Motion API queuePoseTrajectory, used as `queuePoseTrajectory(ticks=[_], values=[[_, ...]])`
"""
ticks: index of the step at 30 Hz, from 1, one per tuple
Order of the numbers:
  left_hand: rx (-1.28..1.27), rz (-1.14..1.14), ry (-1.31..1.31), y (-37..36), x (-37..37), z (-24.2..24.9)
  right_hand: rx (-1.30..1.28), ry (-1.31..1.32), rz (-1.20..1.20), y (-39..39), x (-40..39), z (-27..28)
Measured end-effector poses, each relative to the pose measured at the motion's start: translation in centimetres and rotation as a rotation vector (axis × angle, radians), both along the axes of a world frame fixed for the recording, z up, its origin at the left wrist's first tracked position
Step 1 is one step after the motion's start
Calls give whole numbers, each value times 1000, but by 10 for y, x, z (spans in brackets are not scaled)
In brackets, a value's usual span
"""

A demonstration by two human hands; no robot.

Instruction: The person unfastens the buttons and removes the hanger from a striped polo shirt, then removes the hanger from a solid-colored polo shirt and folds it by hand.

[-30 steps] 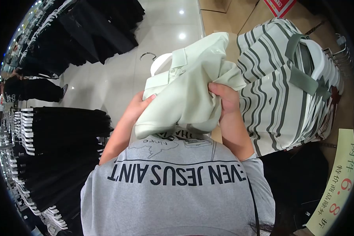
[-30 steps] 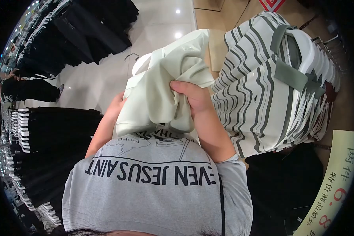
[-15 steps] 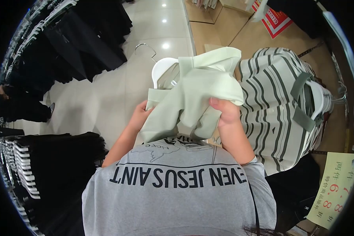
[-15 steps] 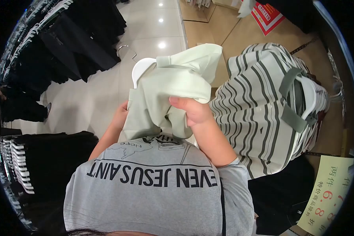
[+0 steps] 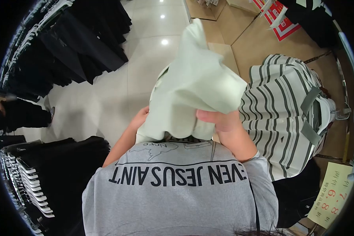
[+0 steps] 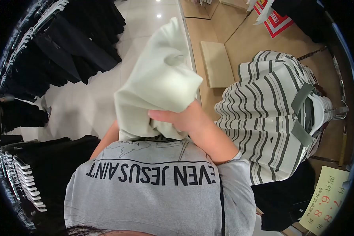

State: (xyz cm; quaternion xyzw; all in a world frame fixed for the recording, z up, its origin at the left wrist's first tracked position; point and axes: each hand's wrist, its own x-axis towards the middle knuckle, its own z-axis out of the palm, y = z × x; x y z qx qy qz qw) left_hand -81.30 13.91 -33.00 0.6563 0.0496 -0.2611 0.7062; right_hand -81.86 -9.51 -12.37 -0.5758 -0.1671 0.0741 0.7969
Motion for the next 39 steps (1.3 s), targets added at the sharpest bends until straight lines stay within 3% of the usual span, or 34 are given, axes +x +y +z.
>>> queuePoseTrajectory(ticks=[5, 7, 13, 16, 21, 29, 35, 39], values=[[-177, -33, 116, -5, 12, -7, 144, 138, 107, 7, 26, 2], [-228, -42, 157, -4, 19, -8, 194, 324, 162, 6, 38, 9], [-334, -119, 142, -19, 57, 6, 508, 177, 225, -8, 103, -3], [-383, -155, 133, -41, 84, 21, 564, 32, 188, -21, 145, -8], [-530, -17, 97, -94, 151, 17, 573, 38, 189, -44, 193, -8], [-377, -53, 219, -103, 197, 12, 622, 225, 266, -81, 252, -4], [-237, -179, 370, -90, 213, 0, 474, 175, 268, -100, 281, -13], [-183, -194, 345, -111, 242, 36, 432, 191, 274, -108, 299, -12]])
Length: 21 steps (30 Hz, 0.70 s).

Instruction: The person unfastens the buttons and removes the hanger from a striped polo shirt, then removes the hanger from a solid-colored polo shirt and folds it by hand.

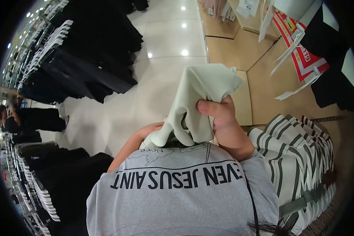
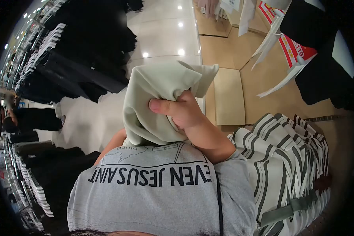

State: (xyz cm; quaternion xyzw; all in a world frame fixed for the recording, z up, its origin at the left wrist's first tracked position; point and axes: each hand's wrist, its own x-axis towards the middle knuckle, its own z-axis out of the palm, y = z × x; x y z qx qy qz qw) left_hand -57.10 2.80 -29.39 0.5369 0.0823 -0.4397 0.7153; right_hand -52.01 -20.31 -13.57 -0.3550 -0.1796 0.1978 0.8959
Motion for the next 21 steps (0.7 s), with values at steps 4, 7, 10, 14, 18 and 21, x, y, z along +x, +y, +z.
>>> queuePoseTrajectory(ticks=[4, 7, 10, 14, 18, 21], values=[[-23, 2, -14, -7, 33, 10, -34, 31, -76, 4, 25, -6], [61, -56, -99, 6, 60, -3, -52, 12, -132, 12, 43, 2], [216, -119, -250, 25, 95, -15, -165, -143, -160, 21, 67, 3], [136, 24, -326, 58, 150, -45, -218, -340, -340, 40, 99, 10], [-12, 279, -309, 103, 206, -33, -228, -278, -483, 63, 136, 12], [-88, 391, -427, 137, 240, 11, -153, -92, -403, 77, 167, 6]])
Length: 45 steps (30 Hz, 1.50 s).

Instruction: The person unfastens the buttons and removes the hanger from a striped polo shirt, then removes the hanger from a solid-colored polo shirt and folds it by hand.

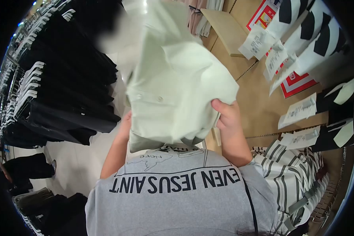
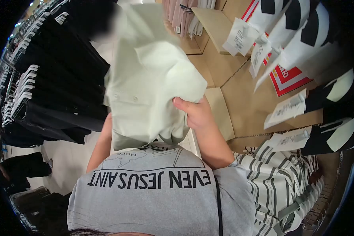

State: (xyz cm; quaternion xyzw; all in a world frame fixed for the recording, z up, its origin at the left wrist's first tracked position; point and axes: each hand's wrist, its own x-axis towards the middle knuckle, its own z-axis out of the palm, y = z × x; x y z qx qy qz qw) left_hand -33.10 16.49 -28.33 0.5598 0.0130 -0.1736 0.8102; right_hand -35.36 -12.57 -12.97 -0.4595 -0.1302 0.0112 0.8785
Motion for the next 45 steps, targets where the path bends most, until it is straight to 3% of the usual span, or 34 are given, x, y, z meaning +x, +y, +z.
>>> queuePoseTrajectory(ticks=[4, 7, 10, 13, 22, 34, 40, 45], values=[[-54, 79, -124, 22, 32, 35, -56, 99, 39, 21, 32, -30], [-57, 91, -149, 25, 47, 37, -228, 217, 124, 38, 42, -37], [-51, 81, -150, 20, 58, 32, -550, 191, 203, 46, 53, -28], [-54, 71, -139, 14, 71, 23, -700, 106, 201, 42, 70, -43], [-21, 105, -138, -4, 126, 17, -450, 237, 11, 14, 133, -57], [10, 192, -138, -46, 219, 24, -401, -115, 228, -48, 248, -62], [14, 195, -124, -72, 249, 21, -400, -118, 362, -80, 276, -59], [20, 150, -107, -85, 277, 20, -413, -56, 282, -94, 287, -71]])
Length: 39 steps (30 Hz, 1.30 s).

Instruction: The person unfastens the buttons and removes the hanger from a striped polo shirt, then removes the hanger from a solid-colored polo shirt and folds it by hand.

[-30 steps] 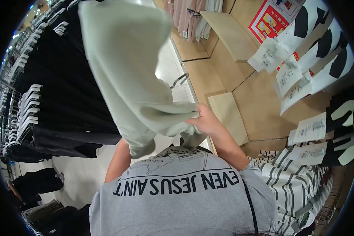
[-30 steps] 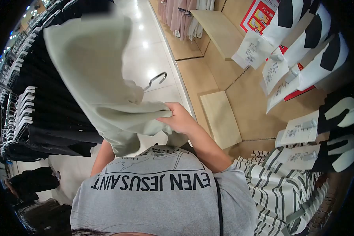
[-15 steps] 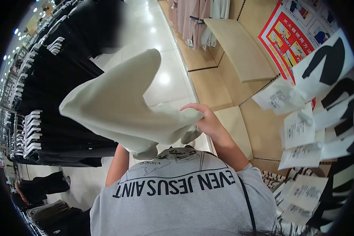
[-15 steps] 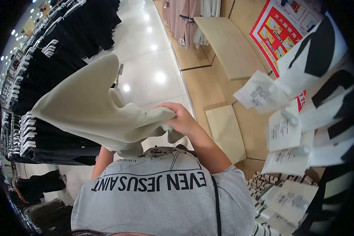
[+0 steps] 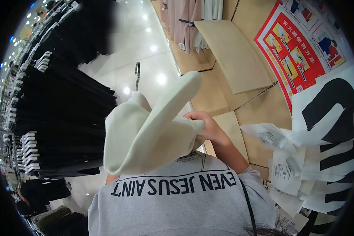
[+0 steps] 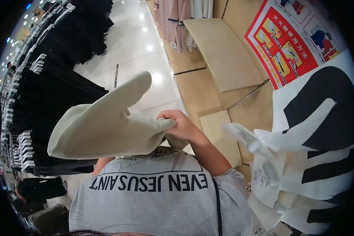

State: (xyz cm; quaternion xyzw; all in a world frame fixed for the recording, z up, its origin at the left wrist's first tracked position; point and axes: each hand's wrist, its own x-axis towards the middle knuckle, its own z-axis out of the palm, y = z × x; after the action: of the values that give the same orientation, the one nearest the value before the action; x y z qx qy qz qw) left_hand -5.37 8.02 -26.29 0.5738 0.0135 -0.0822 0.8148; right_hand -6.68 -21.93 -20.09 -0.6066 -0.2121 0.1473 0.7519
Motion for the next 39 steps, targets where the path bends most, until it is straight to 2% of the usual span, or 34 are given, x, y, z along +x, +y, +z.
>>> queuePoseTrajectory(ticks=[4, 7, 10, 16, 21, 26, 37, 39], values=[[-3, -67, 9, -8, 27, -5, -112, -16, -77, -11, 9, -5], [-8, -143, 15, -16, 51, -8, -14, 45, -146, -11, 10, -2], [-29, -220, 15, -21, 76, -13, -106, 100, -167, -9, 11, 5], [-76, -377, -39, -30, 127, -9, -13, 193, -217, 11, 10, 22], [-82, -523, -124, -35, 155, 38, -43, 188, -246, 29, 14, 9], [-83, -648, -217, -39, 169, 89, -94, 257, -389, 53, 10, 9], [-88, -842, -222, -38, 190, 74, -286, 163, -701, 82, -36, 2], [-90, -855, -205, -40, 187, 71, -203, 164, -805, 84, -47, -2]])
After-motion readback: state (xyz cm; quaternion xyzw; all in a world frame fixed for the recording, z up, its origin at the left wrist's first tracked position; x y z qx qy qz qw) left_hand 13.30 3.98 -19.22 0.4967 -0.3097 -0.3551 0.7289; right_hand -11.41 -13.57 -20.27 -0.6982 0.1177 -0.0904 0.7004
